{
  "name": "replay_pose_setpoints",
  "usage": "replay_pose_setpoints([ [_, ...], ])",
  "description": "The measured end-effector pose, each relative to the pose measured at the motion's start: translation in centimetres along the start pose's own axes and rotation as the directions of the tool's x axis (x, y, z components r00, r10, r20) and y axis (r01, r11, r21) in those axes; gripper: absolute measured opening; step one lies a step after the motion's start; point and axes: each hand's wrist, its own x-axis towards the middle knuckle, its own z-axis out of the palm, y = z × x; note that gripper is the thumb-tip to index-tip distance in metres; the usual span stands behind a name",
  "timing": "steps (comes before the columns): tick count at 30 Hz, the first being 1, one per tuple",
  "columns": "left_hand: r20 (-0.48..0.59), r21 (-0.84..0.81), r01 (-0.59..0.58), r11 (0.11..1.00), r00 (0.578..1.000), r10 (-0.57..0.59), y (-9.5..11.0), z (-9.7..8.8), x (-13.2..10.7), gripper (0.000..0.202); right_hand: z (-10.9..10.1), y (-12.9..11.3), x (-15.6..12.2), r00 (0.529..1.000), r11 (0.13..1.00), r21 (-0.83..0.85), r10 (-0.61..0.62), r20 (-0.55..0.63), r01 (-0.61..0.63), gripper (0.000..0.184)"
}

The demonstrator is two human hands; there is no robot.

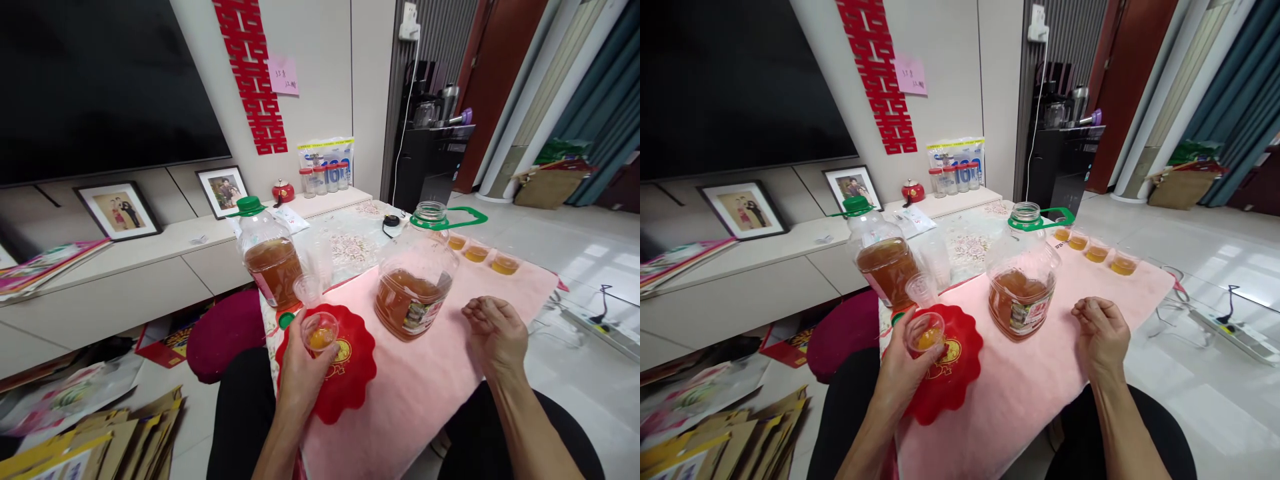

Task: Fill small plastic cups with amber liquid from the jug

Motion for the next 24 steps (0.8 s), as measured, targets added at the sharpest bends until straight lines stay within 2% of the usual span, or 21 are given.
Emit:
replay_pose_setpoints([
  [3, 0.003, 0.004, 0.0, 1.0, 1.0, 0.0, 0.9, -0.1, -0.7, 0.101, 0.3, -0.6, -0.9, 0.995, 0.995, -0.038, -0.094, 0.035, 0.095, 0.026],
  [5, 0.016, 0.005, 0.003, 1.0, 1.0, -0.003, 1.6, -0.1, -1.2, 0.102, 0.7, -1.3, -2.0, 0.989, 0.992, -0.059, -0.108, 0.101, 0.114, 0.028],
  [9, 0.081, -0.009, 0.025, 1.0, 0.996, -0.024, 2.8, 0.1, -2.3, 0.106, 1.6, -2.7, -5.5, 0.951, 0.993, -0.118, 0.013, 0.308, 0.025, 0.03],
  [10, 0.1, -0.013, 0.03, 0.999, 0.995, -0.029, 3.1, 0.2, -2.6, 0.105, 2.0, -3.0, -6.4, 0.925, 0.99, -0.136, 0.068, 0.374, -0.017, 0.03],
  [12, 0.136, -0.019, 0.039, 0.999, 0.99, -0.036, 3.4, 0.4, -3.2, 0.103, 2.9, -3.4, -8.3, 0.84, 0.977, -0.177, 0.193, 0.506, -0.118, 0.029],
  [15, 0.194, -0.018, 0.054, 0.998, 0.98, -0.049, 3.4, 0.6, -4.2, 0.101, 4.4, -3.8, -10.4, 0.71, 0.938, -0.257, 0.343, 0.615, -0.231, 0.03],
  [19, 0.262, -0.007, 0.008, 1.0, 0.965, -0.006, 2.7, 0.7, -5.4, 0.094, 6.1, -4.1, -11.7, 0.589, 0.879, -0.341, 0.476, 0.653, -0.333, 0.038],
  [24, 0.351, 0.023, 0.025, 0.999, 0.936, -0.031, 2.6, 1.1, -6.3, 0.096, 6.6, -4.7, -12.2, 0.476, 0.795, -0.4, 0.597, 0.645, -0.455, 0.042],
])
